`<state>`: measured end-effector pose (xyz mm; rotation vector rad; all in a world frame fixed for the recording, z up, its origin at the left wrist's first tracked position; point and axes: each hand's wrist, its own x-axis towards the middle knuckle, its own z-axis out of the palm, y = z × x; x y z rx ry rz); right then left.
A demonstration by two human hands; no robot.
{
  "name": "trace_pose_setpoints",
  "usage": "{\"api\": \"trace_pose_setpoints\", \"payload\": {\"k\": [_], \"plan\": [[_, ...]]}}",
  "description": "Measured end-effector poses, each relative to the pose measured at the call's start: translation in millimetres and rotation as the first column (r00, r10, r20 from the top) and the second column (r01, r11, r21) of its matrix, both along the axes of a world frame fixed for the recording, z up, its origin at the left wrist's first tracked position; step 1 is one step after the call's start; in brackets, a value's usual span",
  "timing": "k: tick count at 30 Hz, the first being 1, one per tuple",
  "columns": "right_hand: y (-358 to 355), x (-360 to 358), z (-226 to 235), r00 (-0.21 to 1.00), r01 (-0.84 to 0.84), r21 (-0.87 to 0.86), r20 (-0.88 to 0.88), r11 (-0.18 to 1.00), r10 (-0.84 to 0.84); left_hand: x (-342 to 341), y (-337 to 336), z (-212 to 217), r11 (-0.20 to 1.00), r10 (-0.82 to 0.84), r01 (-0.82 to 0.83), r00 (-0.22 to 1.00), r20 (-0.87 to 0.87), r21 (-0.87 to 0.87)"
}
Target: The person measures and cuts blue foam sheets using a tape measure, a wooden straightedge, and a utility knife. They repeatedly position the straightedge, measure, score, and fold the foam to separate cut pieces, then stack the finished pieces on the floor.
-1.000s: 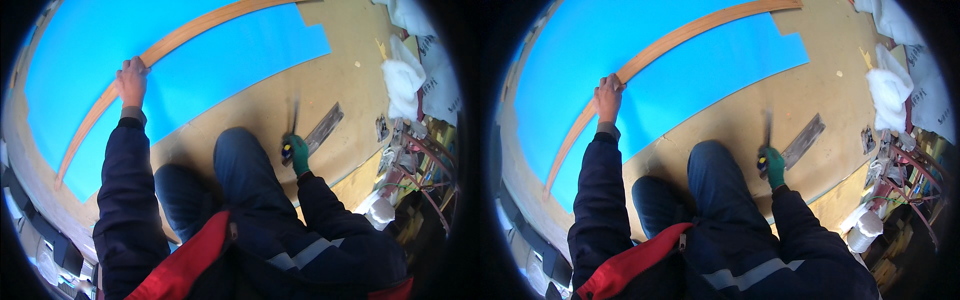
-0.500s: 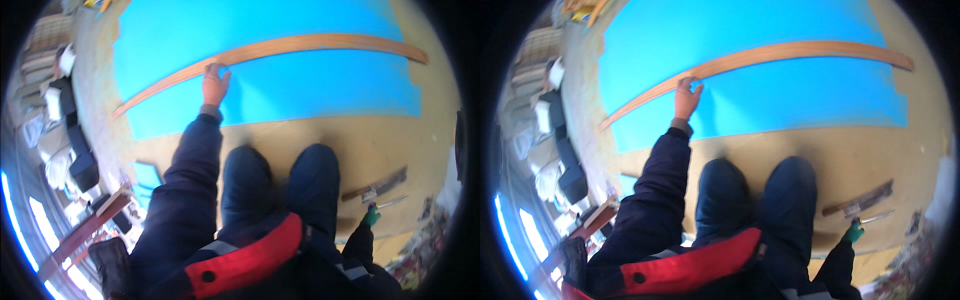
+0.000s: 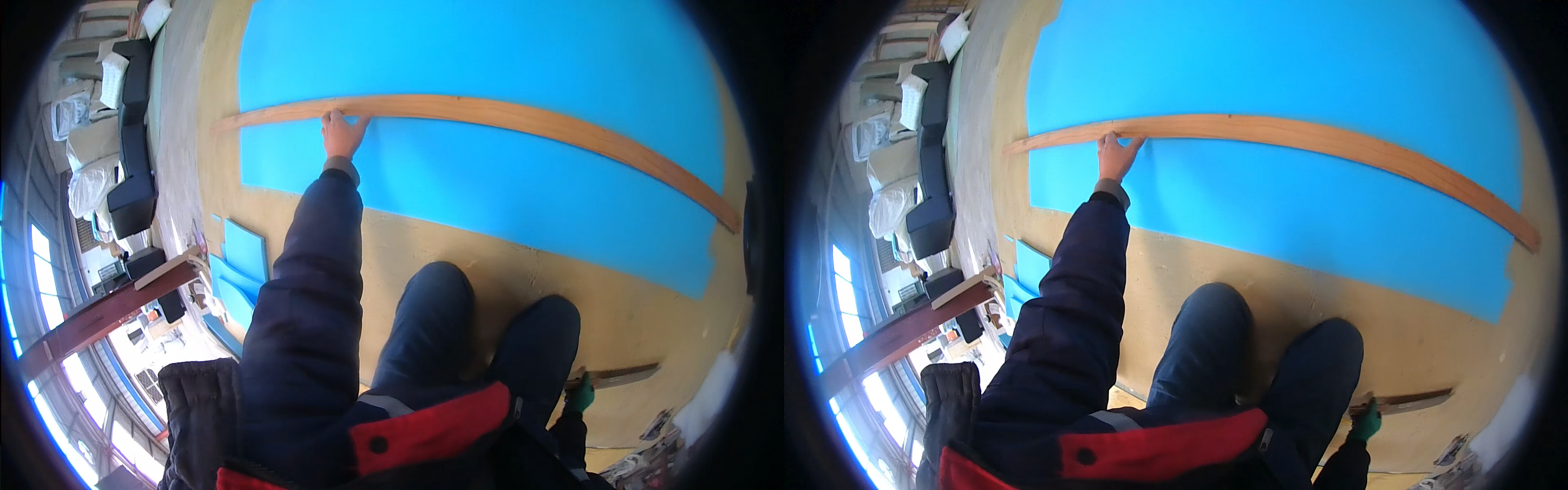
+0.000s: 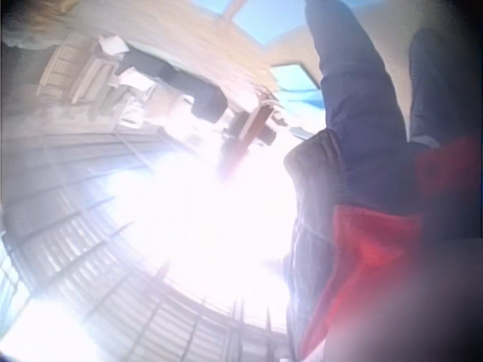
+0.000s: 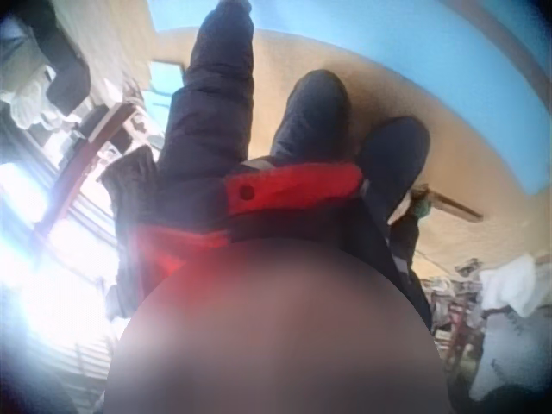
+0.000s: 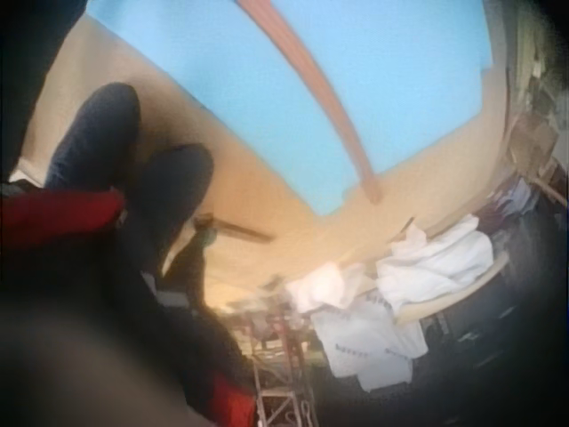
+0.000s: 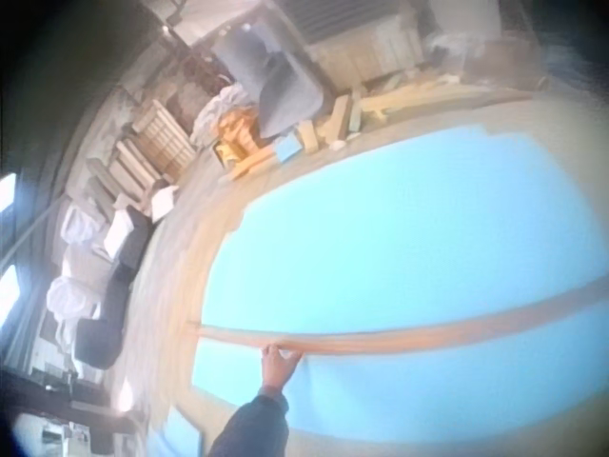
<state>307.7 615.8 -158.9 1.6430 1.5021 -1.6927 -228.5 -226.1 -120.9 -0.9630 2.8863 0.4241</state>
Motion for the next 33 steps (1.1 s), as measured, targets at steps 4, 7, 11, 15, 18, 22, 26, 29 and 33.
{"api": "trace_pose_setpoints", "payload": {"k": [4, 7, 11, 15, 18, 22, 26, 29, 33], "plan": [[97.7, -123.6, 83.2, 0.667, 0.292, -0.865, -0.121, 0.408, -0.735, -19.2, -42.5, 8.0, 0.993, 0.066, -0.073, 0.995, 0.079, 0.090], [124.0, -271.9, 179.6, 0.475, 0.240, -0.899, -0.221, 0.367, -0.852, -34.3, -74.9, 13.6, 0.975, 0.112, -0.143, 0.977, 0.180, 0.168], [7.4, -463.3, 226.1, 0.699, -0.065, -0.444, -0.659, 0.894, -0.277, -39.6, -88.1, 18.4, 0.970, 0.206, -0.232, 0.944, 0.258, 0.074], [-197.1, -599.7, 239.1, 0.258, -0.511, 0.719, -0.395, 0.471, 0.882, -35.6, -78.1, 21.8, 0.953, 0.269, -0.293, 0.934, 0.234, 0.075], [-367.4, -697.2, 242.4, 0.420, -0.642, 0.329, -0.605, 0.693, 0.676, -34.1, -73.4, 25.9, 0.961, 0.260, -0.274, 0.942, 0.214, 0.038], [-600.2, -725.4, 194.2, 0.176, -0.852, 0.343, -0.527, 0.397, 0.832, -36.5, -74.5, 31.1, 0.952, 0.282, -0.300, 0.940, 0.190, 0.069], [-780.6, -715.2, 141.5, -0.163, -0.912, 0.400, -0.559, 0.093, 0.813, -37.1, -75.9, 30.2, 0.927, 0.322, -0.349, 0.928, 0.188, 0.134], [-877.3, -702.4, 110.6, -0.353, -0.867, 0.491, -0.474, -0.091, 0.806, -34.8, -75.8, 24.4, 0.923, 0.346, -0.364, 0.927, 0.147, 0.124], [-949.8, -692.4, 87.6, -0.577, -0.638, 0.748, -0.311, -0.180, 0.755, -35.3, -77.2, 16.5, 0.929, 0.358, -0.366, 0.926, 0.123, 0.051]]}}
